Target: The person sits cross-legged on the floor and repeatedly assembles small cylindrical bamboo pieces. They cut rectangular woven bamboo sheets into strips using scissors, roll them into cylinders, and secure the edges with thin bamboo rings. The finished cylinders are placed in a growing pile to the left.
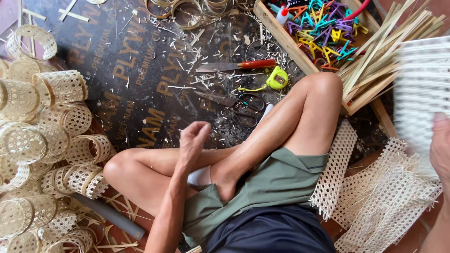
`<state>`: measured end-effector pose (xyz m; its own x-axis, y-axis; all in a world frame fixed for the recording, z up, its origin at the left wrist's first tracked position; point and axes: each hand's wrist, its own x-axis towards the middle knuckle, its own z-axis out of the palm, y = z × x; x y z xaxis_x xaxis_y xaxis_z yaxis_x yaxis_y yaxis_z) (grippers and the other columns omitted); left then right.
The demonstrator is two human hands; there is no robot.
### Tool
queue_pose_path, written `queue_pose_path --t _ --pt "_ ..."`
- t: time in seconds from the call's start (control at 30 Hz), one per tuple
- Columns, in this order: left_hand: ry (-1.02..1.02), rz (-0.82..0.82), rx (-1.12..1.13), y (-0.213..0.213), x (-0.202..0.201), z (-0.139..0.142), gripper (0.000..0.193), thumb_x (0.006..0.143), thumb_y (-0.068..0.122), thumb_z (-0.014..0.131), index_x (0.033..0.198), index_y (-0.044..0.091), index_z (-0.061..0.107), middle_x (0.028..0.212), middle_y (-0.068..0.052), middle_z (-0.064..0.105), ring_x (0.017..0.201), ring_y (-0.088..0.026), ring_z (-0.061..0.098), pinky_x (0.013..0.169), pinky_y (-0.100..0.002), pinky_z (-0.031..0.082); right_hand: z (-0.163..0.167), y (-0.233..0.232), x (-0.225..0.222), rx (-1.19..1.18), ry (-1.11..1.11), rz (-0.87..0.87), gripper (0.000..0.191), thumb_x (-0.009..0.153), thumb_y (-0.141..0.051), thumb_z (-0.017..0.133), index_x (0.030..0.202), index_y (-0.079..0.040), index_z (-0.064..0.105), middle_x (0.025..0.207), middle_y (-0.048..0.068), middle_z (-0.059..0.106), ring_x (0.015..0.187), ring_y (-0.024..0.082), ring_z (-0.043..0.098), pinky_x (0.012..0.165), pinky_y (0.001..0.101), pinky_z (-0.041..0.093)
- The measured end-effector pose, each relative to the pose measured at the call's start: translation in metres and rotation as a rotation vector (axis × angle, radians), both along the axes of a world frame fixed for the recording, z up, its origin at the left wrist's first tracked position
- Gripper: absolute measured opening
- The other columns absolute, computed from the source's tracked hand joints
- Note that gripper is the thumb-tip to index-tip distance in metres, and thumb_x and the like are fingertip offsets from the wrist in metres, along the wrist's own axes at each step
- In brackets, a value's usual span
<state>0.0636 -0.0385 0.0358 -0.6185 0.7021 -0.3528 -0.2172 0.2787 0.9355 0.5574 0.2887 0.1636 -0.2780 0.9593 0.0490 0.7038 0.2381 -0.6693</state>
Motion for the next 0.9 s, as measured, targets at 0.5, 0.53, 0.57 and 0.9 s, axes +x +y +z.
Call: queue_pose_path --t 0.5,0.53,0.57,0.9 --pt "-0.340 0.091 0.520 0.043 -0.001 0.003 0.037 0.100 0.013 0.071 0.131 -0.006 0.065 0.111 -0.007 0.073 0.096 -0.013 0.067 0.085 -0.029 0.057 -0.020 -0.137 -0.364 -0.825 1.138 0.454 0.022 0.101 0.009 0.061 0.122 0.007 0.067 0.110 0.008 0.071 0.088 0.015 0.066 0.079 0.0283 0.055" --pt "-0.463 0.103 0.494 0.033 -0.009 -0.001 0.042 0.101 0.026 0.064 0.128 -0.007 0.066 0.109 -0.009 0.074 0.093 -0.015 0.069 0.083 -0.030 0.058 -0.026 -0.130 -0.372 -0.836 1.120 0.418 0.023 0.098 0.006 0.060 0.120 0.005 0.067 0.108 0.008 0.072 0.087 0.015 0.068 0.078 0.0283 0.057" --pt "-0.586 0.119 0.465 0.021 -0.020 -0.003 0.052 0.102 0.038 0.056 0.126 -0.007 0.067 0.107 -0.011 0.076 0.091 -0.017 0.072 0.082 -0.031 0.060 -0.034 -0.119 -0.383 -0.851 1.101 0.382 0.023 0.096 0.003 0.060 0.117 0.003 0.067 0.106 0.008 0.072 0.086 0.015 0.070 0.077 0.0284 0.059" --pt "-0.306 -0.165 0.198 -0.005 -0.044 0.018 0.036 0.100 0.030 0.071 0.115 -0.003 0.076 0.093 -0.001 0.072 0.076 -0.008 0.062 0.065 -0.027 0.051 -0.073 -0.084 -0.447 -0.701 0.831 0.611 0.015 0.097 -0.001 0.071 0.110 0.007 0.072 0.089 0.007 0.070 0.063 0.009 0.056 0.053 0.0263 0.043"
